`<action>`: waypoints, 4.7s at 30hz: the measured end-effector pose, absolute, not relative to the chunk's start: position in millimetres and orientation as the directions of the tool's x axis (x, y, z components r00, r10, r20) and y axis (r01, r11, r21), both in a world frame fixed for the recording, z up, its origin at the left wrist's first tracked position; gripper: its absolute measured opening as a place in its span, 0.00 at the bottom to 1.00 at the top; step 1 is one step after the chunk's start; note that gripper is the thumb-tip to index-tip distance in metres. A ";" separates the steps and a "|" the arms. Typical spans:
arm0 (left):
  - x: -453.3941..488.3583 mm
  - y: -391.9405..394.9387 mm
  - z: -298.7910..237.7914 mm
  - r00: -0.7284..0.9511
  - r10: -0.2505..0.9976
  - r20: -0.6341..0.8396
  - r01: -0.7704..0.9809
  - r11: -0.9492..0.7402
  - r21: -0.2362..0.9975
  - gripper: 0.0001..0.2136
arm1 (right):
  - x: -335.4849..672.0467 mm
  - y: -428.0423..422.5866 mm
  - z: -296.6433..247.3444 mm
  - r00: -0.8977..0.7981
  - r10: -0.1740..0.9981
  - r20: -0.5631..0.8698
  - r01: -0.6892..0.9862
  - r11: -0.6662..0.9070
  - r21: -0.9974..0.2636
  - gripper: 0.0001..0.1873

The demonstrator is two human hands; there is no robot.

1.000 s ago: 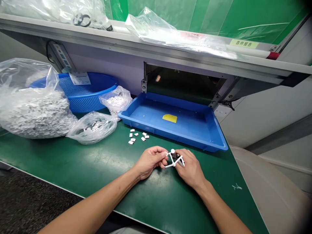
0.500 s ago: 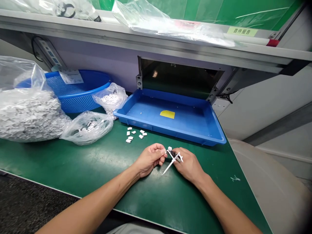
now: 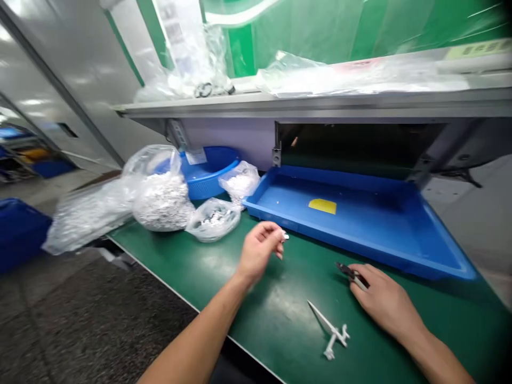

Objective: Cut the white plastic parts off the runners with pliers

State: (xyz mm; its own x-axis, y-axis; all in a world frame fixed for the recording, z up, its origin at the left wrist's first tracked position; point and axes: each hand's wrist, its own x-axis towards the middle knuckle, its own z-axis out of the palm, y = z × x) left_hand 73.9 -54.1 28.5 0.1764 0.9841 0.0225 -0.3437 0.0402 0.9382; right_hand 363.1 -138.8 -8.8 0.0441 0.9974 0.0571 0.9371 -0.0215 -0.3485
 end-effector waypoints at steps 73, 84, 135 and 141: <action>97.2 -137.4 26.4 0.493 0.858 0.145 0.321 -0.334 0.886 0.09 | 308.8 -159.6 26.9 -0.256 0.942 0.218 0.788 0.334 -0.517 0.13; 98.6 -137.5 19.5 0.501 0.842 0.199 0.328 -0.397 0.857 0.08 | 308.5 -159.1 23.0 -0.293 0.939 0.182 0.830 0.344 -0.438 0.10; 30.2 45.0 -11.6 0.670 0.737 0.087 0.676 -0.655 0.338 0.10 | 455.1 -203.7 127.1 0.499 0.814 0.298 0.862 -0.501 -0.077 0.14; 35.2 42.1 -5.1 0.683 0.723 0.100 0.625 -0.650 0.433 0.01 | 272.4 -115.1 82.8 0.013 0.994 0.109 0.888 0.039 -0.459 0.12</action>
